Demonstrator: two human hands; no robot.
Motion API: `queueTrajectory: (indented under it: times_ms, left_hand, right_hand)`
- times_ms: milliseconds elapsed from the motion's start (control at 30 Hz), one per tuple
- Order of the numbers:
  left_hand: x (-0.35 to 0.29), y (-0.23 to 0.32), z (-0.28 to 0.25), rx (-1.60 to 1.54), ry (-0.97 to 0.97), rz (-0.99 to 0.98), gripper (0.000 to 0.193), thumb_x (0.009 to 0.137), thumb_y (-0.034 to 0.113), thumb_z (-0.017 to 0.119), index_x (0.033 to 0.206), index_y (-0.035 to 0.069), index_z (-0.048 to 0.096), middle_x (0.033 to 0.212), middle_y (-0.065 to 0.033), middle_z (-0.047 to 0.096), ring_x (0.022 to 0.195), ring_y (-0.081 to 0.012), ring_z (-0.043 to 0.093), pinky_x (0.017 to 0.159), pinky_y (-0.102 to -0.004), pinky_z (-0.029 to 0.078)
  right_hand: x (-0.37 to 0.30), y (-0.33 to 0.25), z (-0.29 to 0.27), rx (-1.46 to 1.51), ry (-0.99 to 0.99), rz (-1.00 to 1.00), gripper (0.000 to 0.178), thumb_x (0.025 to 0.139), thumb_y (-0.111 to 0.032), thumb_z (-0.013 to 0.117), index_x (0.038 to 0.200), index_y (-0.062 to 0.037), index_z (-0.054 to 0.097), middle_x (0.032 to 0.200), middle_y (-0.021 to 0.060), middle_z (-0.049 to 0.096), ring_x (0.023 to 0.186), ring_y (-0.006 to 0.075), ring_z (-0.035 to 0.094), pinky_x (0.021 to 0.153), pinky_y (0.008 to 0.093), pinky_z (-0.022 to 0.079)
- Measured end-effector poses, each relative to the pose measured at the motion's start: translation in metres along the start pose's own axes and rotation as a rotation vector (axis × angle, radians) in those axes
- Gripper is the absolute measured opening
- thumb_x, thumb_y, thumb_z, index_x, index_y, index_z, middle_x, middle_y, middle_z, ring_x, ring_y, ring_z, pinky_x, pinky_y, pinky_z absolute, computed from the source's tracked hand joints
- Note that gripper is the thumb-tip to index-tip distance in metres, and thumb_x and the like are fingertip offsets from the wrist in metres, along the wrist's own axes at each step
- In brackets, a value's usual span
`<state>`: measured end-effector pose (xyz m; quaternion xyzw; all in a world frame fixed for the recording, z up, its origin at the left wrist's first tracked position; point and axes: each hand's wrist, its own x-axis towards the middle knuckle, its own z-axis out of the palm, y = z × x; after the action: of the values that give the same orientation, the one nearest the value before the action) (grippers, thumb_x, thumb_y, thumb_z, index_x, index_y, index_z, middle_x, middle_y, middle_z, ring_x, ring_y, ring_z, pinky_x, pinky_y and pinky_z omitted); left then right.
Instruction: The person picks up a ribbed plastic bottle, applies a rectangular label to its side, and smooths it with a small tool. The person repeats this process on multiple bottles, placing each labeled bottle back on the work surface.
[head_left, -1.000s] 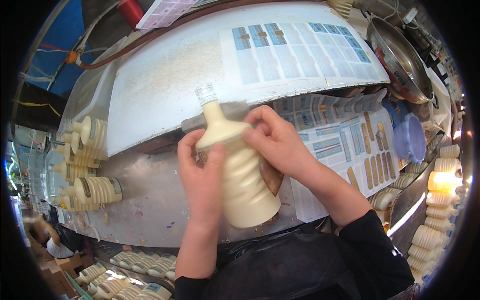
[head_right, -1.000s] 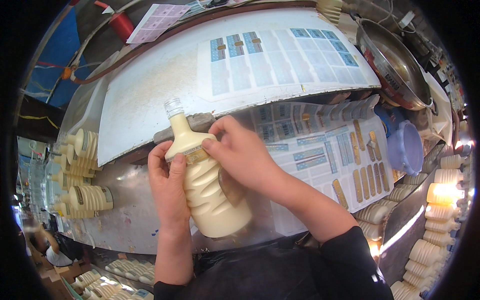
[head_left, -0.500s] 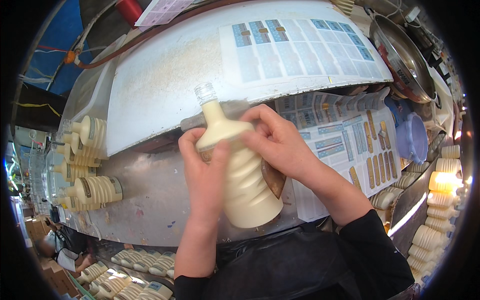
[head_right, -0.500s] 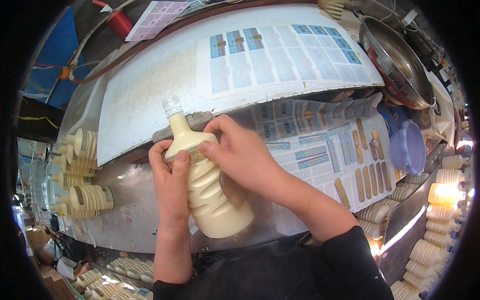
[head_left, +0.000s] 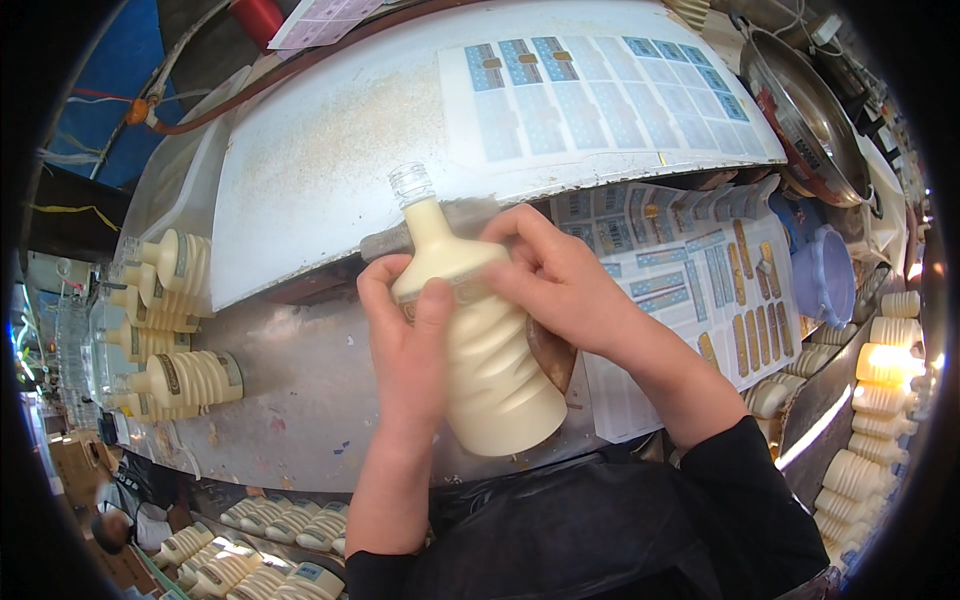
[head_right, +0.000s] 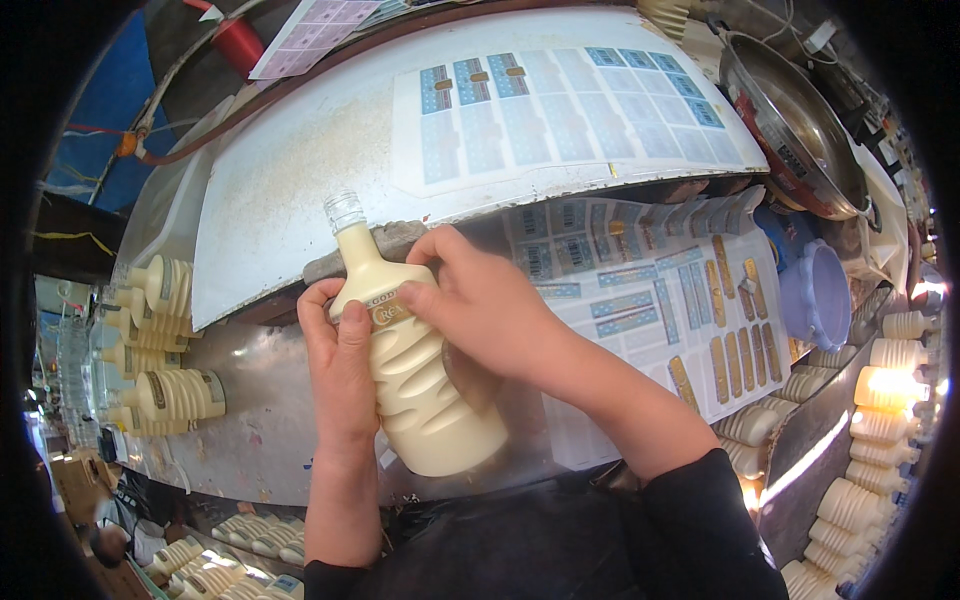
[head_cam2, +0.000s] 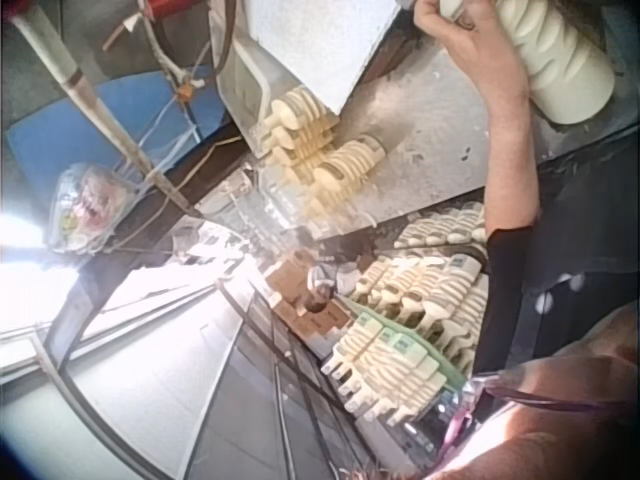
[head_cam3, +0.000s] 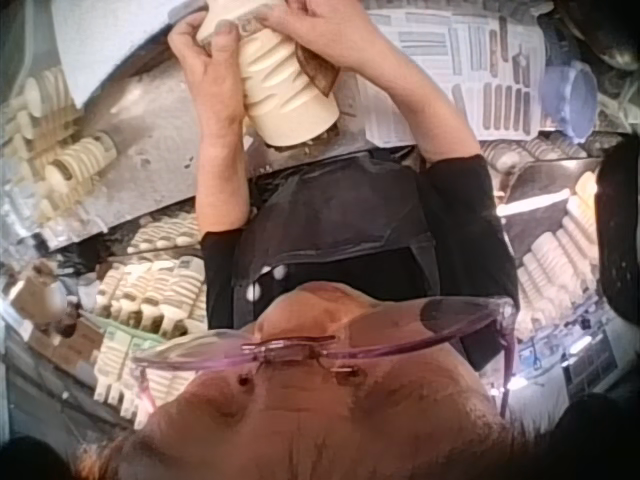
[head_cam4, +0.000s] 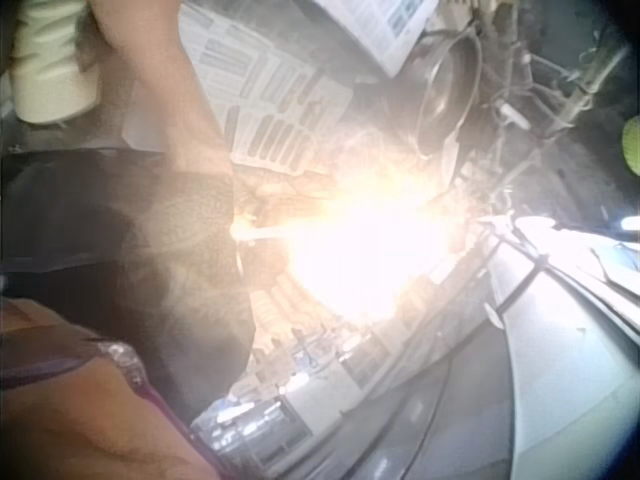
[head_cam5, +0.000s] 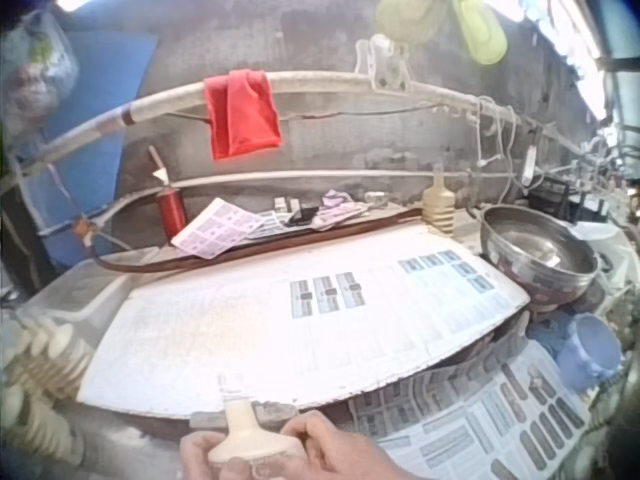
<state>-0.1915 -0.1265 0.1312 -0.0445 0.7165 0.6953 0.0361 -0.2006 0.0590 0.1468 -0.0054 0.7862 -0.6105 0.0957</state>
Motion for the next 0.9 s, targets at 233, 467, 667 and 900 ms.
queueTrajectory:
  times_ms: [233, 467, 667, 900]
  left_hand:
    - [0.001, 0.000, 0.000, -0.052, -0.019, -0.035, 0.044, 0.101, 0.027, 0.062, 0.134, 0.004, 0.045, 0.125, -0.0136, 0.057, 0.111, -0.0183, 0.056, 0.097, -0.0340, 0.048]
    - [0.001, 0.001, 0.000, -0.051, -0.022, -0.035, 0.047, 0.099, 0.027, 0.065, 0.134, 0.004, 0.045, 0.124, -0.0148, 0.057, 0.111, -0.0193, 0.056, 0.095, -0.0346, 0.049]
    - [0.001, -0.001, 0.001, -0.014, -0.006, -0.012, 0.048, 0.099, 0.029, 0.065, 0.134, 0.003, 0.045, 0.124, -0.0153, 0.058, 0.110, -0.0197, 0.057, 0.095, -0.0349, 0.049]
    - [0.001, -0.001, 0.000, 0.008, -0.013, 0.003, 0.049, 0.100, 0.034, 0.064, 0.133, 0.002, 0.045, 0.123, -0.0159, 0.058, 0.110, -0.0200, 0.057, 0.095, -0.0351, 0.049]
  right_hand:
    - [-0.006, -0.015, 0.007, -0.139, 0.069, -0.005, 0.039, 0.096, -0.038, 0.067, 0.114, -0.0051, 0.057, 0.079, 0.0159, 0.066, 0.073, 0.0311, 0.067, 0.068, 0.0417, 0.050]
    - [-0.005, -0.015, 0.003, -0.119, 0.038, 0.038, 0.039, 0.095, -0.037, 0.068, 0.113, -0.0052, 0.057, 0.077, 0.0158, 0.065, 0.073, 0.0328, 0.066, 0.067, 0.0431, 0.050]
    - [-0.004, -0.012, 0.005, -0.109, 0.050, 0.024, 0.039, 0.095, -0.037, 0.068, 0.113, -0.0054, 0.057, 0.078, 0.0161, 0.065, 0.074, 0.0328, 0.066, 0.068, 0.0432, 0.049]
    - [-0.004, -0.012, 0.005, -0.092, 0.049, 0.029, 0.039, 0.095, -0.038, 0.068, 0.114, -0.0052, 0.057, 0.078, 0.0159, 0.064, 0.074, 0.0316, 0.066, 0.068, 0.0423, 0.049]
